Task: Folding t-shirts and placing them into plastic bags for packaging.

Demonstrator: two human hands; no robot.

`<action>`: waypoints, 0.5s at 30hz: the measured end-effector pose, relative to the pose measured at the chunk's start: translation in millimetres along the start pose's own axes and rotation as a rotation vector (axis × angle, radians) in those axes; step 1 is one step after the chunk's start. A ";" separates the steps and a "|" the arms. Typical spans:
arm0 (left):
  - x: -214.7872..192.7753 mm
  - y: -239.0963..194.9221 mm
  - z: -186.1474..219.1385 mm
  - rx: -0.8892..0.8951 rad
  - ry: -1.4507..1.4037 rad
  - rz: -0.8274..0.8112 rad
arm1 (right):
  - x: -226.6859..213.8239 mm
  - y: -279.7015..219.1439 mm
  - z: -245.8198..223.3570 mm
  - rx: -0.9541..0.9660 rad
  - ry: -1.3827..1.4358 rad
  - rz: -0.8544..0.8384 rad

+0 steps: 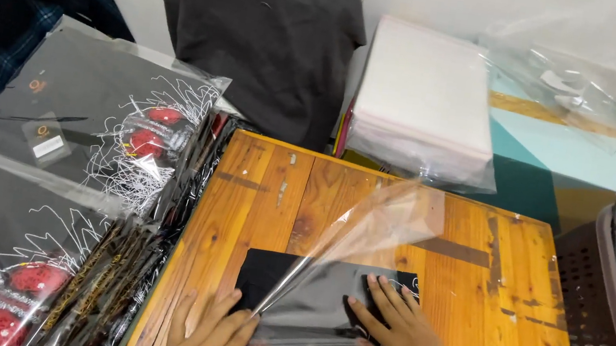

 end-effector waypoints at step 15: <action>40.8 13.0 -72.2 -0.701 -0.244 -1.466 | 7.4 -4.0 -7.5 -0.089 0.095 0.015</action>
Point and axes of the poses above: each hand's wrist, its own y-axis towards the middle knuckle, its own x-axis out of the palm, z = x × y, the point moved 6 cm from there along y, towards the middle knuckle, and after that the axes turned 15 degrees about z, right-handed, at the moved point
